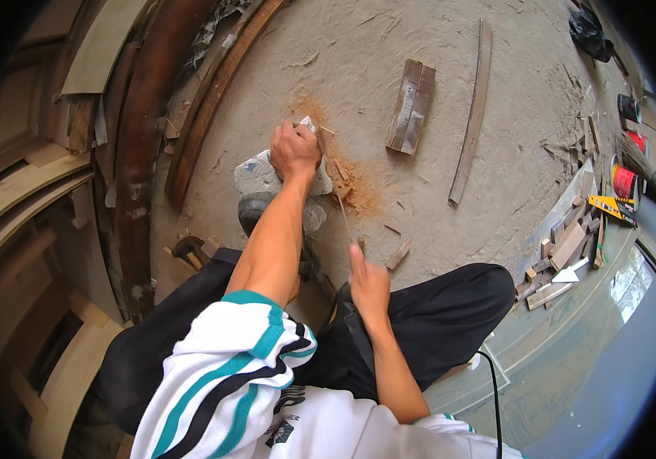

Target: The person sits on the floor and uses a hand saw to cut a small piece of wood held against a stone block. Sawdust accumulates as the person continues sawing the same piece throughout the clip.

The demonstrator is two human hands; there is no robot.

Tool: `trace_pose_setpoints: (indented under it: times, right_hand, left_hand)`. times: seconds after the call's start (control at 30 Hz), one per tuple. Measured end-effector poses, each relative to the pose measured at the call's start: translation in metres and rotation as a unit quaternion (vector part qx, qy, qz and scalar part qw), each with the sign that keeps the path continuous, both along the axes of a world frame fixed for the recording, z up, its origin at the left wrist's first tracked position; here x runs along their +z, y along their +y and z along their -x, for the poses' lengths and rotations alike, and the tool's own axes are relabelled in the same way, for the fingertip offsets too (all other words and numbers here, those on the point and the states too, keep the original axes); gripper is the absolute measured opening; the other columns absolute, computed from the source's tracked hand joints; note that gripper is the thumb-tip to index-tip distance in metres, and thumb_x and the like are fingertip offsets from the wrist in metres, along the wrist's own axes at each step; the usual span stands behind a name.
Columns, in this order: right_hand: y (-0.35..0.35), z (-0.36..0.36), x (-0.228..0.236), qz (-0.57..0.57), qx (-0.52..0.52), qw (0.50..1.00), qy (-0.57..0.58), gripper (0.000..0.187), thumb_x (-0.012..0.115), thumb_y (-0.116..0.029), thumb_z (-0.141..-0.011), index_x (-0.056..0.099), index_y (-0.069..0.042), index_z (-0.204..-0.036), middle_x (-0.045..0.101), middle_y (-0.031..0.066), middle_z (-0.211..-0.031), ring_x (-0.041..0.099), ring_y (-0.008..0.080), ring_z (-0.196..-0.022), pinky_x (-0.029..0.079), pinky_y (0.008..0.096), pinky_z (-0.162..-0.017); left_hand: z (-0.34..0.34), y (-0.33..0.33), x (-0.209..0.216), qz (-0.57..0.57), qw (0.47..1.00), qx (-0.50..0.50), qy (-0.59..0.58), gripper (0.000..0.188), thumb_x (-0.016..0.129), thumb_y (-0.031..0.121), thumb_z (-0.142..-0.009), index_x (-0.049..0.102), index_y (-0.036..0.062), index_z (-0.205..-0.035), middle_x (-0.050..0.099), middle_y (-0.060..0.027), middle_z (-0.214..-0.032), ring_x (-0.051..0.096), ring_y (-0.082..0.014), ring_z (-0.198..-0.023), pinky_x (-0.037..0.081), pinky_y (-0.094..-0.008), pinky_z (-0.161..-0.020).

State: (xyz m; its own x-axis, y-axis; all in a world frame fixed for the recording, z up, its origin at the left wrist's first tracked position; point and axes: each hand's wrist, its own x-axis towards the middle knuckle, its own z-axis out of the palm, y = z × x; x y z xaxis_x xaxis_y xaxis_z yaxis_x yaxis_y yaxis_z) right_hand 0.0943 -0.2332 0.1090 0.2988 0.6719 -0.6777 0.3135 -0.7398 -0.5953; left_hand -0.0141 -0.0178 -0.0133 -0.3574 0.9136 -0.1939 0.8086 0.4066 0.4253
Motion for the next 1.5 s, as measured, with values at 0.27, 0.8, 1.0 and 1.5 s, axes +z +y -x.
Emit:
trace_pose_setpoints:
  times: [0.27, 0.8, 1.0, 1.5]
  right_hand:
    - [0.010, 0.012, -0.013, 0.033, -0.017, 0.999, 0.005, 0.073, 0.045, -0.057, -0.099, 0.067, 0.005, -0.067, 0.054, 0.0223, -0.053, 0.058, 0.0356, -0.053, 0.044, 0.0458, -0.059]
    - [-0.020, -0.006, 0.000, 0.009, 0.073, 0.997, -0.010, 0.052, 0.044, -0.044, -0.102, 0.068, 0.002, -0.099, 0.061, 0.0297, -0.075, 0.060, 0.0481, -0.066, 0.044, 0.0538, -0.063]
    - [0.060, 0.006, -0.030, 0.006, 0.042, 0.999, 0.000, 0.063, 0.041, -0.050, -0.102, 0.067, 0.004, -0.083, 0.055, 0.0266, -0.059, 0.059, 0.0446, -0.058, 0.045, 0.0501, -0.060]
    - [-0.012, 0.003, -0.009, -0.014, 0.064, 0.998, -0.025, 0.044, 0.048, -0.039, -0.101, 0.072, -0.004, -0.094, 0.057, 0.0245, -0.061, 0.058, 0.0424, -0.057, 0.045, 0.0497, -0.060]
  left_hand:
    - [0.004, -0.007, -0.004, 0.009, 1.000, 0.004, 0.009, 0.034, 0.042, 0.027, -0.089, 0.064, 0.0017, -0.094, 0.064, -0.0218, -0.101, 0.059, -0.0434, -0.098, 0.046, -0.0505, -0.086]
    - [-0.001, -0.001, 0.000, 0.012, 1.000, -0.009, 0.005, 0.031, 0.042, 0.025, -0.088, 0.063, 0.0025, -0.095, 0.063, -0.0196, -0.103, 0.058, -0.0408, -0.100, 0.046, -0.0497, -0.088]
    - [-0.004, -0.001, -0.002, 0.024, 1.000, 0.001, -0.009, 0.033, 0.040, 0.026, -0.089, 0.064, 0.0046, -0.097, 0.064, -0.0194, -0.106, 0.059, -0.0410, -0.102, 0.046, -0.0494, -0.087]
    - [0.001, -0.006, -0.006, 0.008, 1.000, -0.001, -0.010, 0.031, 0.041, 0.025, -0.089, 0.063, 0.0046, -0.097, 0.063, -0.0182, -0.107, 0.058, -0.0406, -0.103, 0.045, -0.0489, -0.088]
